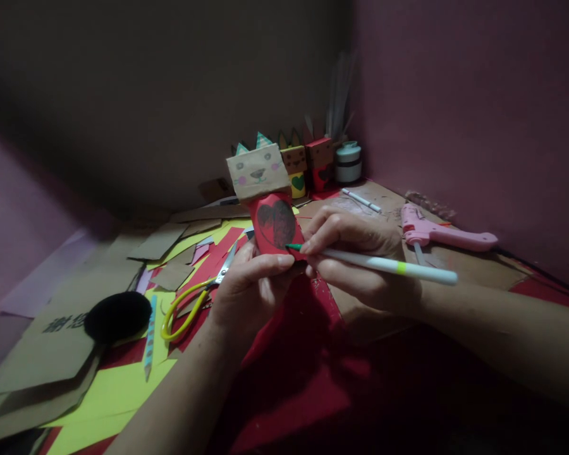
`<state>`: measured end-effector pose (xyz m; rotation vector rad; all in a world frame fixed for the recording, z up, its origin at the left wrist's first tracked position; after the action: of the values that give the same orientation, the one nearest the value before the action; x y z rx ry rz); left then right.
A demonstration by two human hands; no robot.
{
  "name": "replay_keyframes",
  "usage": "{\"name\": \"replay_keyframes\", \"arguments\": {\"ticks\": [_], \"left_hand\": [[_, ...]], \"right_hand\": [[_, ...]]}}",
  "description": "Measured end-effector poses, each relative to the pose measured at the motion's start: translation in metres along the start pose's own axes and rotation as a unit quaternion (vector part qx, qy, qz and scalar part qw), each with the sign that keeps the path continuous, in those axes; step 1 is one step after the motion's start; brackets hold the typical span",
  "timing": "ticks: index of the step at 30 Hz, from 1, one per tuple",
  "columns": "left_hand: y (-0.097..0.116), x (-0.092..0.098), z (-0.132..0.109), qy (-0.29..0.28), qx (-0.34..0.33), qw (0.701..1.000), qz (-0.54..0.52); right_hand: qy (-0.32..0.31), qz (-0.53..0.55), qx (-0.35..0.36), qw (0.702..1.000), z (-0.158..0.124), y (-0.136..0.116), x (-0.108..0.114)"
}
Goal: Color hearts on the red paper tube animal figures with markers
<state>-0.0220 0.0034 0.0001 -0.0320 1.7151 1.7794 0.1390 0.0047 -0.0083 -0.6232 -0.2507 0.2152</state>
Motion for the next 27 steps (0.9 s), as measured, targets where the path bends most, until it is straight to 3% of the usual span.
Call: {"name": "replay_keyframes", "arguments": {"ticks": [5, 9, 14, 27], "left_hand": [[-0.0004, 0.0024, -0.0005, 0.009, 0.007, 1.000, -0.012], [-0.0001, 0.0023, 0.0000, 0.004, 0.004, 1.000, -0.025], [-0.0003, 0.0013, -0.0001, -0.015, 0.009, 1.000, -0.019], [-0.0008, 0.0049, 0.0006, -0.028, 0.017, 0.999, -0.029]], "right_hand": [[0.045, 0.043, -0.034, 0.998, 0.0008, 0.0028, 0.0006], [0.028, 0.011, -0.011, 0.999, 0.0022, 0.0008, 0.0000], [0.053, 0.079, -0.057, 0.994, 0.0023, 0.0010, -0.0005], [0.028, -0.011, -0.003, 1.000, 0.0013, -0.0012, -0.0010]]}}
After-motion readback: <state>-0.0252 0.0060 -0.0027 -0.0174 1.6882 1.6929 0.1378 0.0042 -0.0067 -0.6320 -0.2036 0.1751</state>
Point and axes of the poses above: each hand's wrist, its own z-axis towards the middle knuckle, its own x-axis out of the back of the hand, y = z × x, the point moved 1 cm from there along z, towards the middle knuckle, and after that the axes turned 6 degrees about -y, right-handed, at the moved point
